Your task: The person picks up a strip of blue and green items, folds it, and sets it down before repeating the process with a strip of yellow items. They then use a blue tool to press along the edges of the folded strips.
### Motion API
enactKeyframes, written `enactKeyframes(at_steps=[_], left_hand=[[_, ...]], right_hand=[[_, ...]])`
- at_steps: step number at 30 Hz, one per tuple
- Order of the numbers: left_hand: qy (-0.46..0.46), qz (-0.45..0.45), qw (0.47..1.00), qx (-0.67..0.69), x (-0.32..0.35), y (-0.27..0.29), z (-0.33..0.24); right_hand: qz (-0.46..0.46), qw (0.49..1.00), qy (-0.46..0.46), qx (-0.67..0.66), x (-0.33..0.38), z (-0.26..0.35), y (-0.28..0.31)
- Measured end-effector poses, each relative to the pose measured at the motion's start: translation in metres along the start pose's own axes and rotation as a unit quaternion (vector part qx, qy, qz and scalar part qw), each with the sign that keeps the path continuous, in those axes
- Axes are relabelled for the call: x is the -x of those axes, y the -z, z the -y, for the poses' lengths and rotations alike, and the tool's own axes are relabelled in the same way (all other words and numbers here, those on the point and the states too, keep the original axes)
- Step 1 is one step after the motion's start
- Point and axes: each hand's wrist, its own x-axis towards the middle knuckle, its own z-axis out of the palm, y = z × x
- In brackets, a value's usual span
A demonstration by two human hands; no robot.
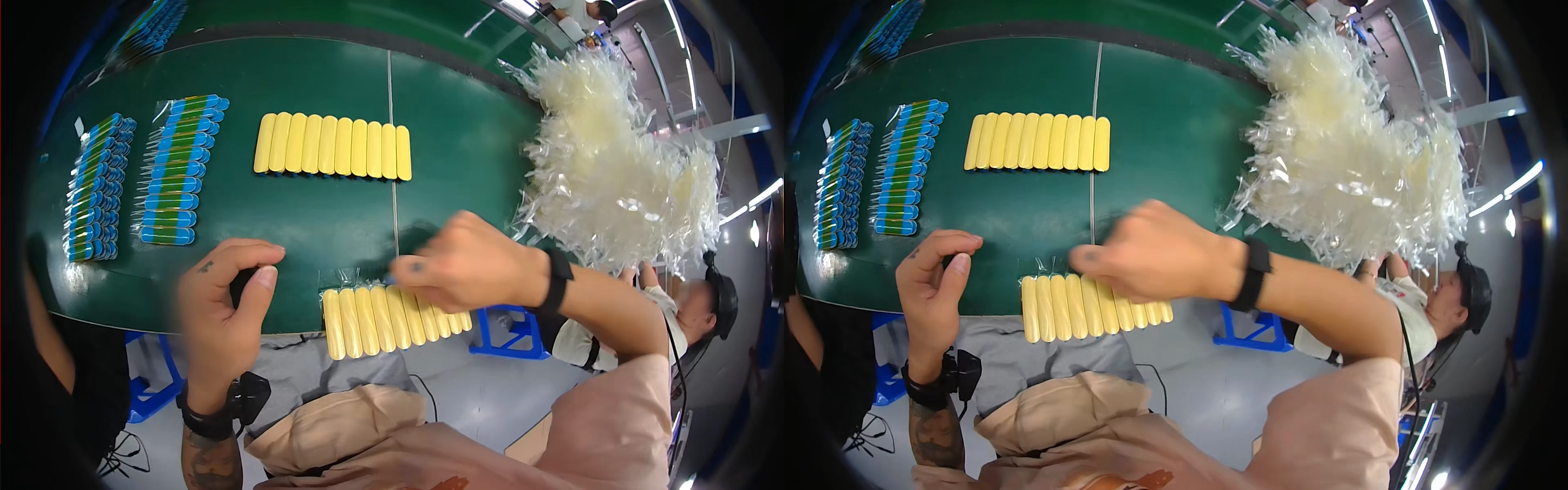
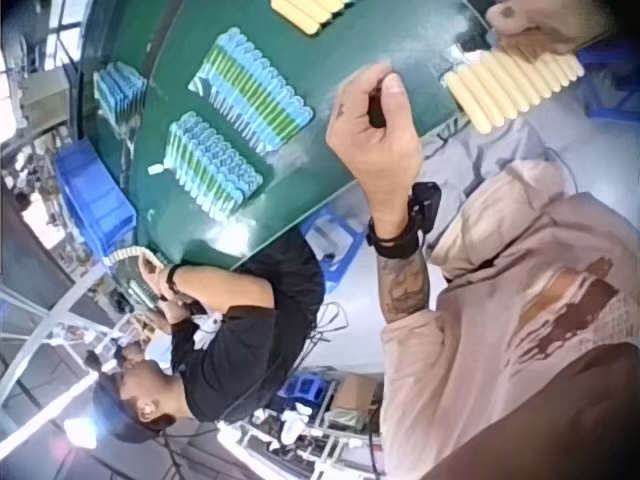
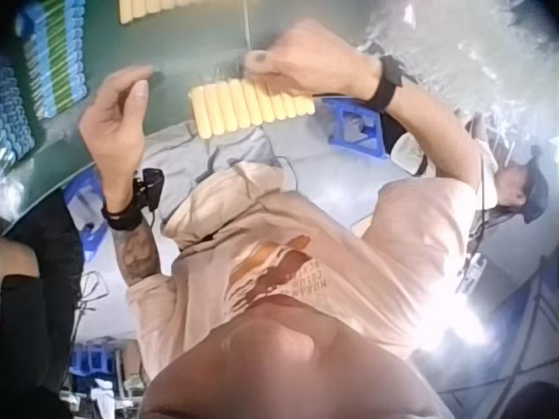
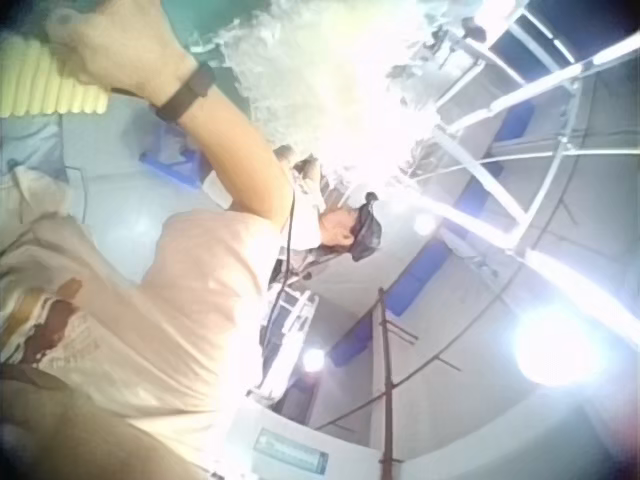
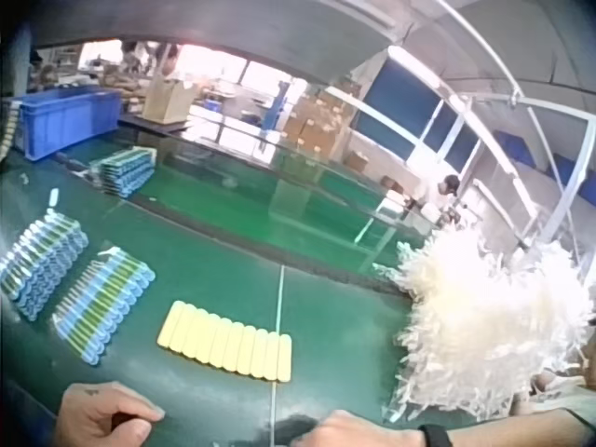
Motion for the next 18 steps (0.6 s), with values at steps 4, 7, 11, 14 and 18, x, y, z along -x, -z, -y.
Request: enactKeyframes(at_steps=[4, 7, 11, 14, 18], left_hand=[[-0.035, 0.035, 0.996, -0.071, -0.001, -0.003, 0.001], [-0.108, 0.068, 0.981, -0.149, -0.002, -0.003, -0.006], [-0.194, 0.152, 0.929, -0.275, 0.007, -0.016, -0.021], [-0.234, 0.161, 0.886, -0.367, 0.014, -0.025, -0.012], [-0.221, 0.107, 0.922, -0.299, -0.008, -0.027, -0.017]], right_hand=[[-0.006, 0.996, -0.081, 0.038, 0.079, -0.012, 0.002], [-0.03, 0.989, -0.126, 0.074, 0.095, -0.011, 0.004], [-0.089, 0.978, -0.144, 0.118, 0.101, -0.012, -0.007], [-0.135, 0.964, -0.141, 0.18, 0.082, -0.02, -0.003], [-0.131, 0.953, -0.122, 0.246, 0.039, -0.015, 0.013]])
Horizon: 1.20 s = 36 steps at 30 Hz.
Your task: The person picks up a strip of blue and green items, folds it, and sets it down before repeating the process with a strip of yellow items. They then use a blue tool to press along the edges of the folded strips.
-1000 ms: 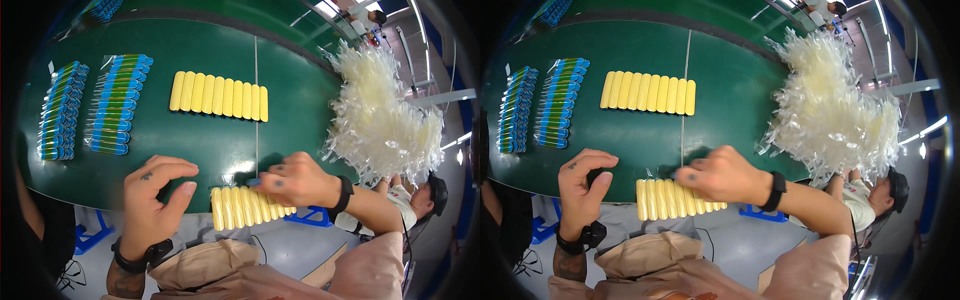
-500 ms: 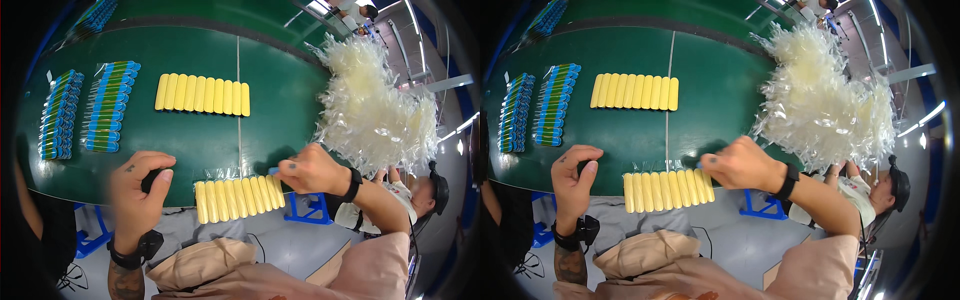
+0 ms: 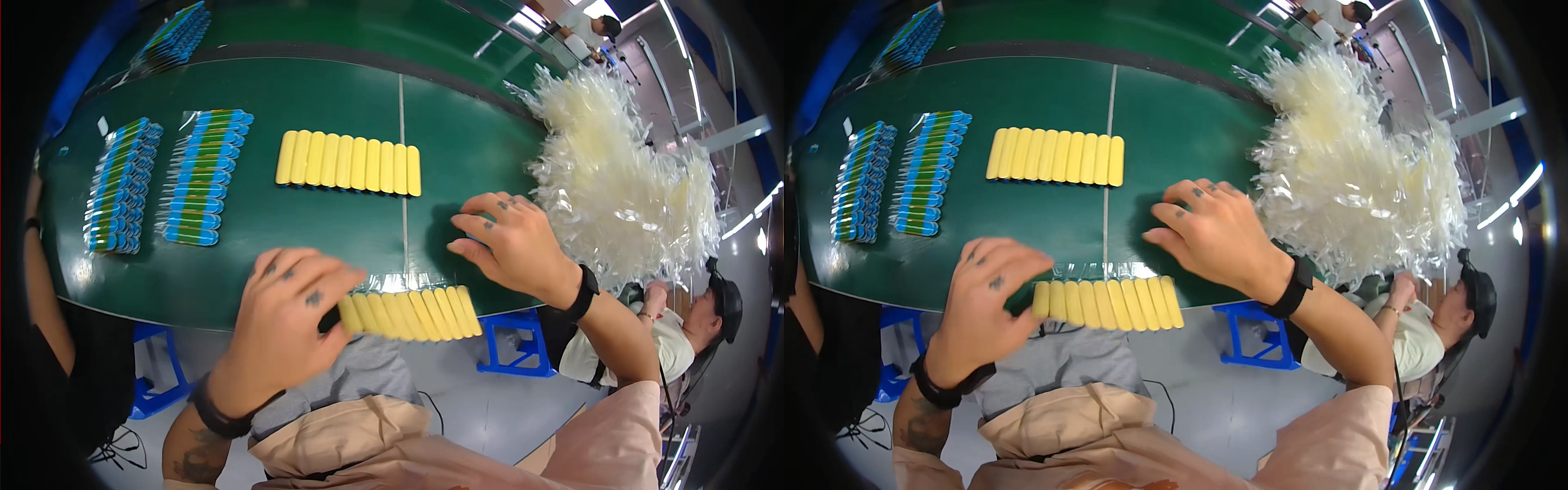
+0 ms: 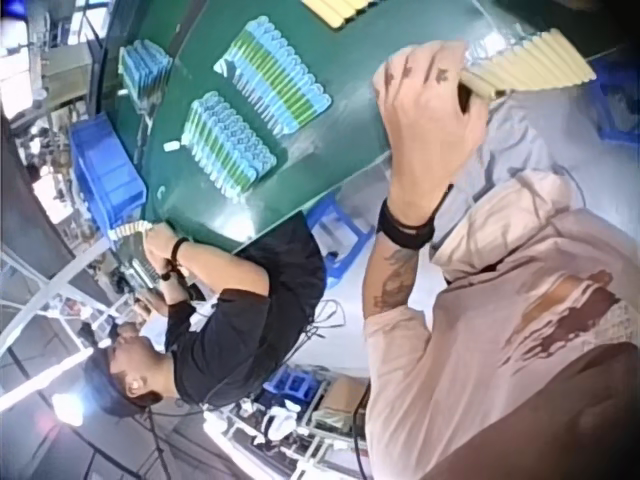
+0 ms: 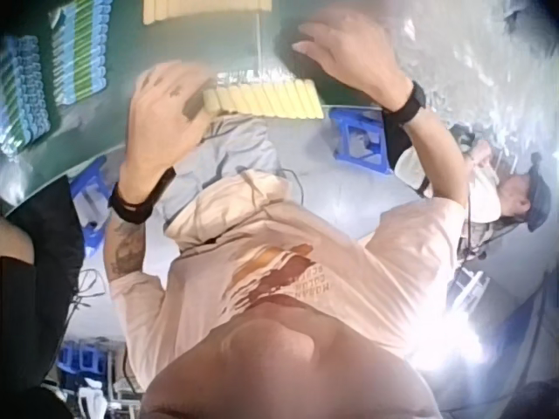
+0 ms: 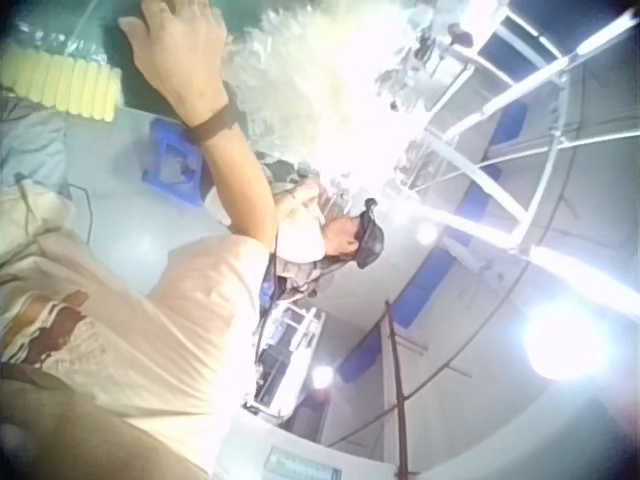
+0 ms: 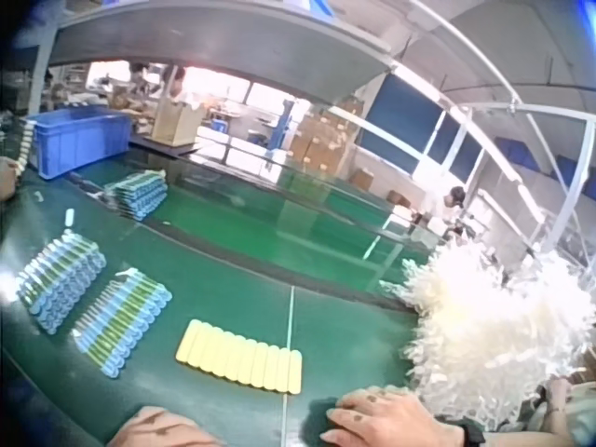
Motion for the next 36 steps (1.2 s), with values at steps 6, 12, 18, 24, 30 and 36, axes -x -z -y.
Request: enactKeyframes(at_steps=[6, 12, 18, 24, 30, 36], left_hand=[[0.175, 0.011, 0.976, 0.132, -0.018, -0.013, 0.01], [0.173, -0.018, 0.962, 0.21, -0.008, -0.009, 0.012], [0.196, -0.007, 0.941, 0.275, -0.008, -0.014, 0.016], [0.147, 0.003, 0.958, 0.244, -0.003, -0.009, 0.017], [0.181, 0.007, 0.945, 0.273, -0.004, -0.011, 0.018], [0.155, 0.004, 0.957, 0.247, -0.004, -0.008, 0.015]], right_hand=[[0.223, 0.89, -0.082, -0.39, -0.072, 0.048, 0.033], [0.312, 0.846, -0.057, -0.428, -0.099, 0.049, 0.016], [0.309, 0.85, -0.041, -0.425, -0.098, 0.047, 0.012], [0.334, 0.812, -0.061, -0.475, -0.093, 0.051, 0.01], [0.341, 0.863, -0.041, -0.371, -0.096, 0.05, 0.009], [0.377, 0.816, -0.06, -0.434, -0.095, 0.046, 0.01]])
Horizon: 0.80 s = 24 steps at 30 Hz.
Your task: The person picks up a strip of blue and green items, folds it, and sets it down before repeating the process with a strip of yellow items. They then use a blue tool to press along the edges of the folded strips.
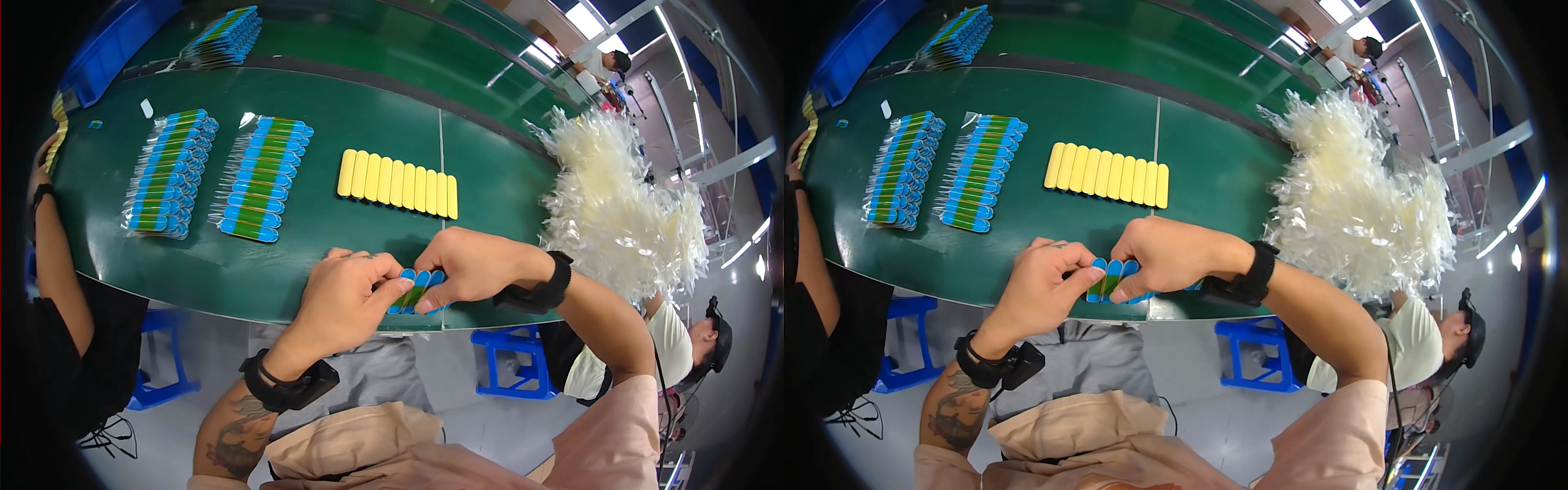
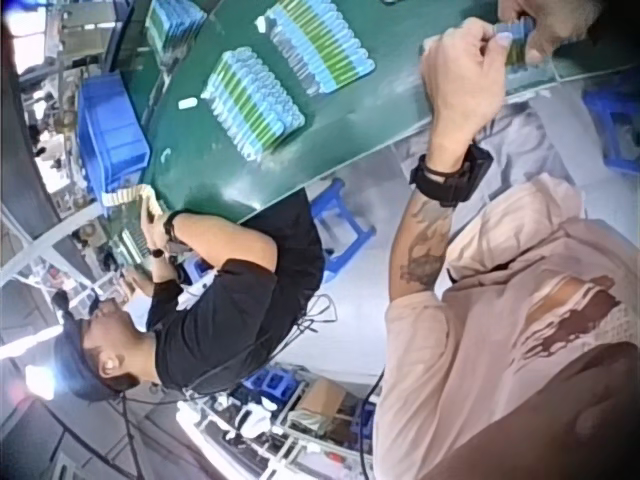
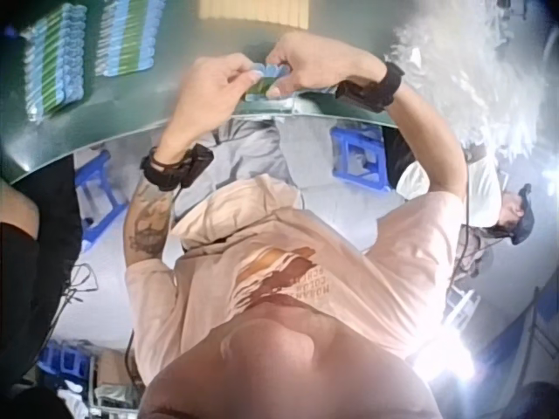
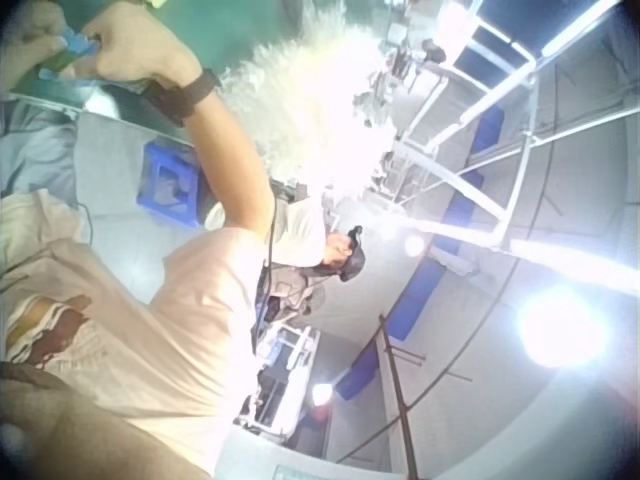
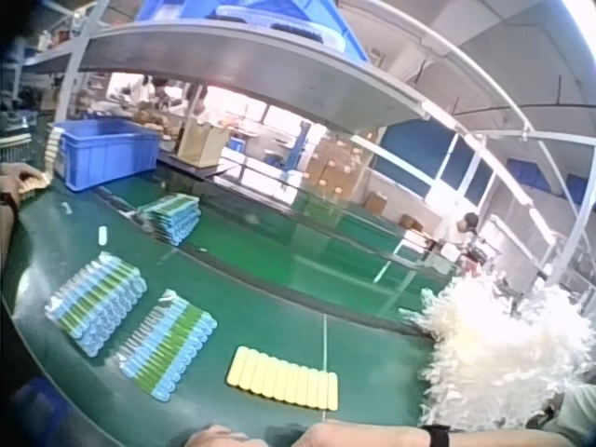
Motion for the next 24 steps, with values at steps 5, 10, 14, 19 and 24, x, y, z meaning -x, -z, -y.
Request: enactKeyframes(at_steps=[5, 10, 14, 19, 24], left_hand=[[0.041, 0.003, 0.999, 0.002, -0.001, 0.002, -0.001], [-0.019, -0.015, 1.0, -0.011, 0.0, -0.003, 0.002], [0.007, 0.0, 1.0, -0.014, 0.001, 0.001, 0.001], [-0.005, -0.003, 1.0, -0.004, 0.0, 0.0, 0.0], [-0.013, -0.02, 1.0, -0.007, 0.0, -0.001, 0.005]], right_hand=[[-0.016, 0.999, -0.048, 0.005, 0.002, -0.008, 0.008], [-0.024, 0.999, -0.018, 0.035, 0.014, -0.013, 0.002], [-0.047, 0.998, 0.0, 0.041, 0.014, -0.024, 0.002], [-0.014, 1.0, 0.006, 0.024, 0.024, -0.024, 0.007], [-0.056, 0.998, -0.007, -0.026, 0.025, -0.03, 0.001]])
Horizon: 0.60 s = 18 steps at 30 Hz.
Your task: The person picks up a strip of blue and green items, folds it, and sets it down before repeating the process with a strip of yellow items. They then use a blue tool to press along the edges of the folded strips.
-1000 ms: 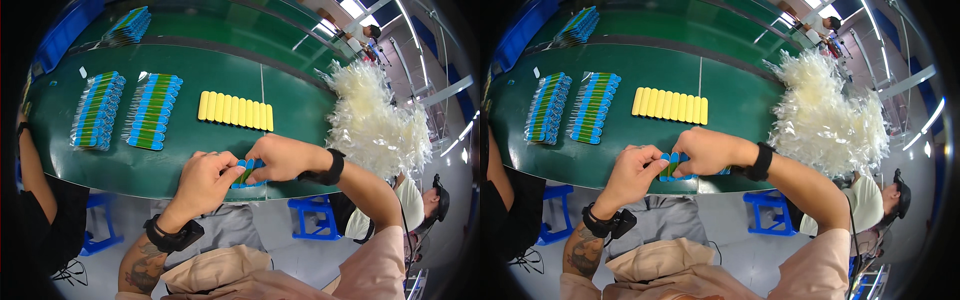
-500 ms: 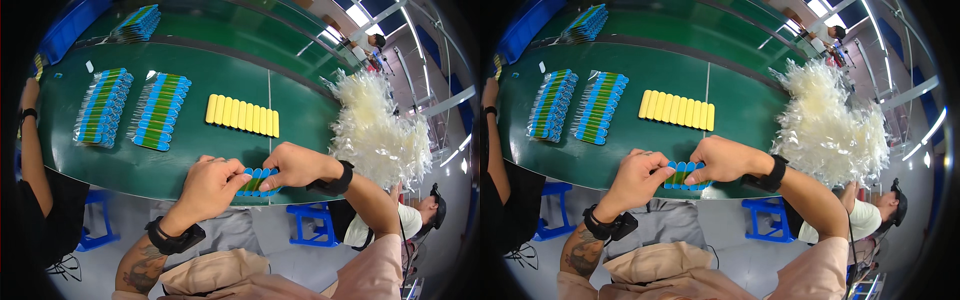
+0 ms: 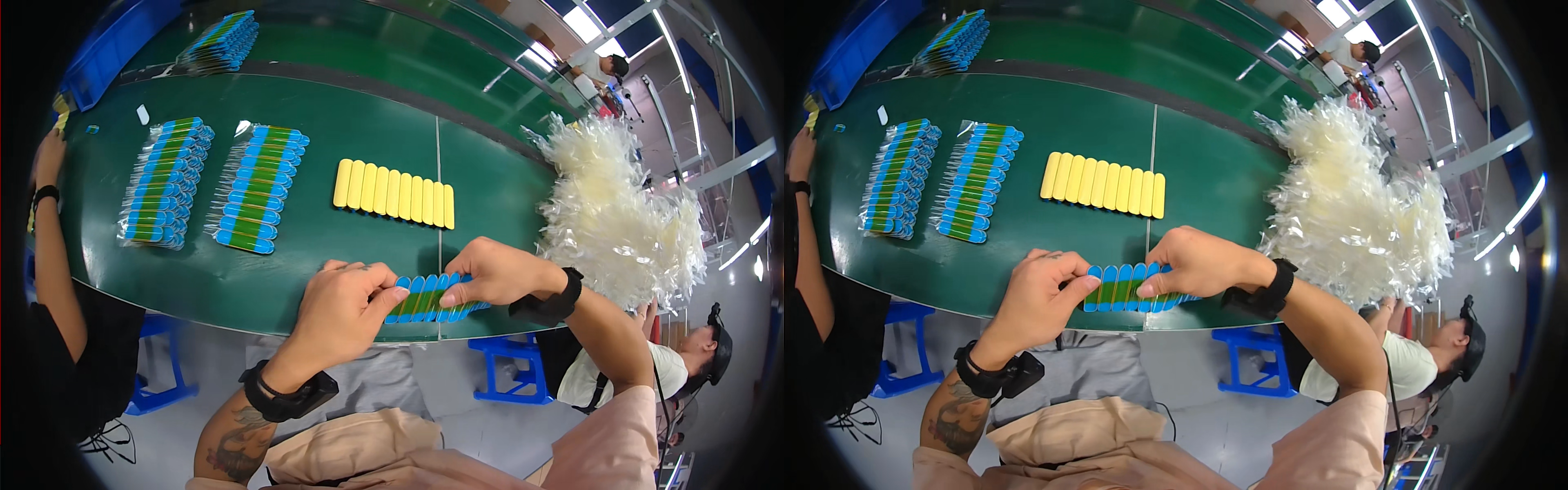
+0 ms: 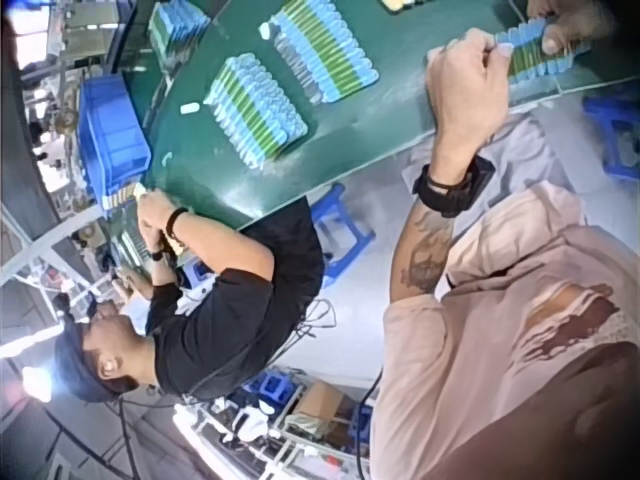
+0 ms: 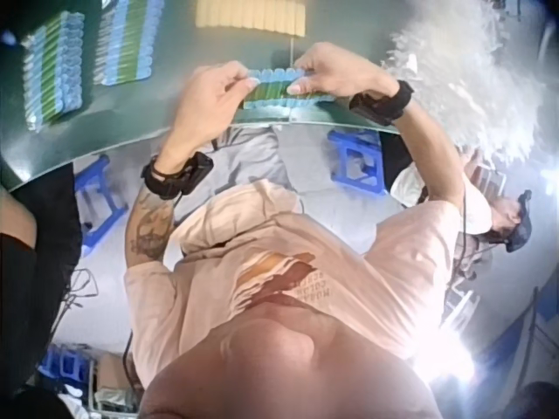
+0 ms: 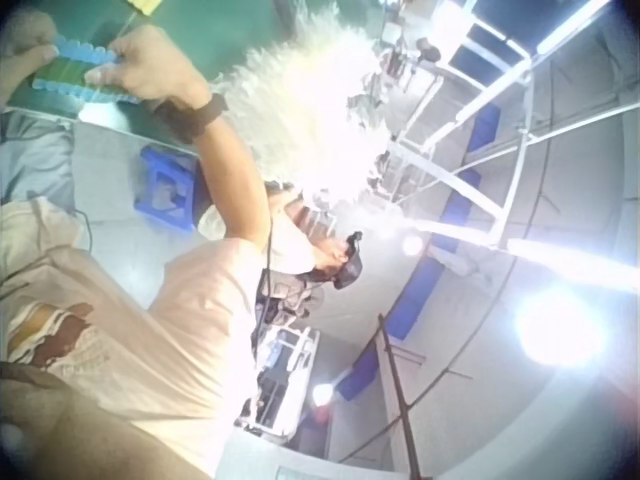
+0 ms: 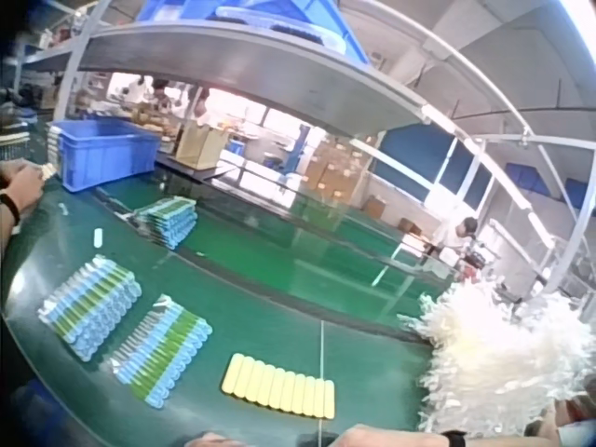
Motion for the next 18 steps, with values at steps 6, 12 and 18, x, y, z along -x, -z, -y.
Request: enactKeyframes(at_steps=[6, 12, 18], left_hand=[[0.011, 0.012, 1.0, -0.001, -0.002, 0.001, -0.005], [0.019, 0.019, 1.0, -0.013, -0.001, 0.001, -0.006], [0.042, 0.035, 0.998, -0.011, -0.004, 0.003, -0.013]], right_hand=[[-0.008, 0.998, -0.051, -0.027, 0.004, -0.01, 0.003], [-0.026, 0.998, -0.038, -0.038, 0.01, -0.015, -0.002], [-0.049, 0.998, -0.029, -0.038, 0.008, -0.016, -0.008]])
